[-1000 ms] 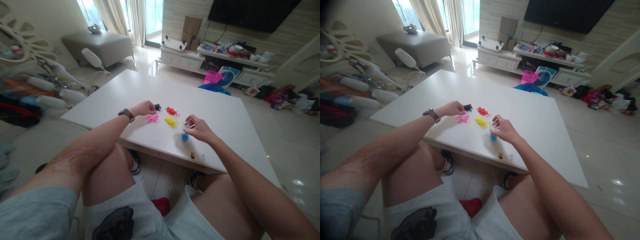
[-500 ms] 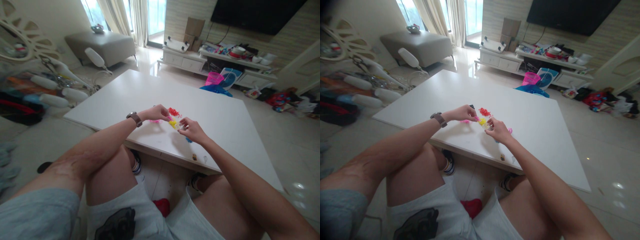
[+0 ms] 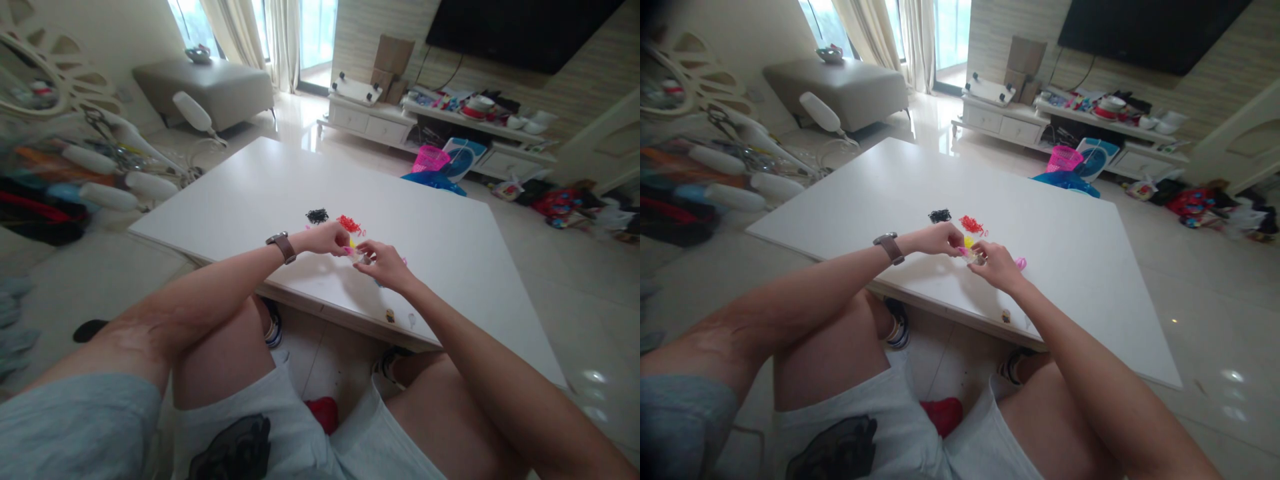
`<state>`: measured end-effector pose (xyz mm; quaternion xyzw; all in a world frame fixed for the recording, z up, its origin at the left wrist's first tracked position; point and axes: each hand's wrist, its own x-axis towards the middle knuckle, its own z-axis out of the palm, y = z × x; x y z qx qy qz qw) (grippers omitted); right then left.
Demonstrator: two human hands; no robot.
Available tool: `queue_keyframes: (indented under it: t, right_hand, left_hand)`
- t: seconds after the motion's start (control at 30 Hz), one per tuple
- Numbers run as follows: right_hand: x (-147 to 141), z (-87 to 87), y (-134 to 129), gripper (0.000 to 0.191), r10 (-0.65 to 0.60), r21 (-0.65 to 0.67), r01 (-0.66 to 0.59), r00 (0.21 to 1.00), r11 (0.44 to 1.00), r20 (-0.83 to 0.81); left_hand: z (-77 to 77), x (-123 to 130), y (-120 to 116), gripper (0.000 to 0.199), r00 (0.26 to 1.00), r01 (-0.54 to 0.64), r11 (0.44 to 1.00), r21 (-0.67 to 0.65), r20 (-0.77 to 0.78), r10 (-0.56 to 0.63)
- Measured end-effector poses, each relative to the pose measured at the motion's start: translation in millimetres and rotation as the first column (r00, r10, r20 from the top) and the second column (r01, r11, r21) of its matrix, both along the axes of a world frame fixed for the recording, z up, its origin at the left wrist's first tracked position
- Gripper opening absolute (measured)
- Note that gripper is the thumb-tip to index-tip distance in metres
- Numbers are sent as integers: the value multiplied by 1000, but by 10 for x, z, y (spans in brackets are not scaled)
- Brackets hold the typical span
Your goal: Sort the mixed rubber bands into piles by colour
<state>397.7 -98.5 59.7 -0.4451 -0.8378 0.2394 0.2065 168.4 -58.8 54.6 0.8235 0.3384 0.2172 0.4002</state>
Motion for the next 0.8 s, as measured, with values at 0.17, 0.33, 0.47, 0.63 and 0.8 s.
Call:
queue_keyframes:
  t: [0.17, 0.33, 0.47, 0.63, 0.8]
  right_hand:
    - [-31, 48, -76, 25, 3, -46, -2, 999, 999, 38]
    - [-35, 48, -111, 24, 11, -58, -9, 999, 998, 47]
    - [-31, 43, -105, 24, 5, -65, -2, 999, 998, 52]
    - [-33, 52, -100, 25, 0, -69, 2, 1000, 998, 27]
    - [-36, 57, -101, 24, -9, -83, 9, 1000, 997, -1]
  left_hand:
    - [-3, 38, -69, 19, 996, 11, 999, 48, -92, -6]
    - [-38, 62, -81, 20, 996, -4, 999, 44, -87, 8]
    - [1, 124, -138, 13, 996, -56, 996, 76, -70, 62]
    - [44, 178, -178, 16, 989, -139, 982, 131, -33, 144]
    - [63, 144, -162, 14, 993, -94, 986, 139, -57, 103]
